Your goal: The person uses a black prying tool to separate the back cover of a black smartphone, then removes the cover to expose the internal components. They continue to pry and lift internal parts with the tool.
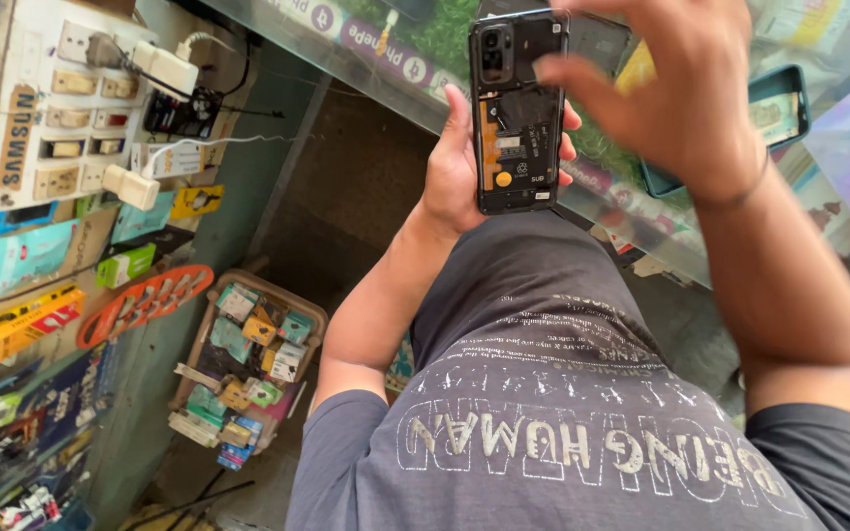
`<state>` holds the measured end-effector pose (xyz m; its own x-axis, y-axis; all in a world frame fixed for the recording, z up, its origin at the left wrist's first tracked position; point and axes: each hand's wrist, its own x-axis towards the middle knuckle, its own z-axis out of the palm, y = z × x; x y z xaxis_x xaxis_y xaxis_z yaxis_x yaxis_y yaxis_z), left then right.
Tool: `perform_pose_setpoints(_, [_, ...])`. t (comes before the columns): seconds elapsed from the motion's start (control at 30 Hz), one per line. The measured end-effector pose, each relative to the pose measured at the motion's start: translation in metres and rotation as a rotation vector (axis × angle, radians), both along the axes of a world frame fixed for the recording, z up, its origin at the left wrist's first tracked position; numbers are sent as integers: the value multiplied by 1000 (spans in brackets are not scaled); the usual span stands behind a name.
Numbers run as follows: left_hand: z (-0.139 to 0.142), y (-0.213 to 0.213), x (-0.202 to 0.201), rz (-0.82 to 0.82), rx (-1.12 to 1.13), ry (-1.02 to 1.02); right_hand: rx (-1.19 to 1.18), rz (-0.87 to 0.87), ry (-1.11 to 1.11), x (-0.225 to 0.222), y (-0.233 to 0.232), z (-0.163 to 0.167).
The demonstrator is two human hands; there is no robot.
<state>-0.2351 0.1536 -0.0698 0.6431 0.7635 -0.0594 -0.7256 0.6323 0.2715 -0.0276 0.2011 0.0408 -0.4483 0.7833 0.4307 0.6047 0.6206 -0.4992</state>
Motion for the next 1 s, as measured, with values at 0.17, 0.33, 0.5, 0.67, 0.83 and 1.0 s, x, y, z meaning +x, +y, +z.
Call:
perform_pose_setpoints(0.17, [7,-11,-2,68,-117,15,164,5,-149,-11,-37,11])
perform_pose_setpoints(0.33, [3,-18,-1,63,-131,-30,266,22,-298,-16,-39,25])
perform_pose_setpoints(0.5, [-3,-18,-2,70,-83,42,320,114,-380,-18,-35,29])
perform_pose_setpoints(0.67, [-1,-18,0,85,-82,-2,280,147,-329,-15,-28,28])
perform_pose_setpoints(0.83, [-4,-17,0,98,-46,-30,267,179,-318,-16,-22,33])
perform_pose_setpoints(1.0, [-9,-18,0,91,-40,61,344,262,-457,-17,-17,48])
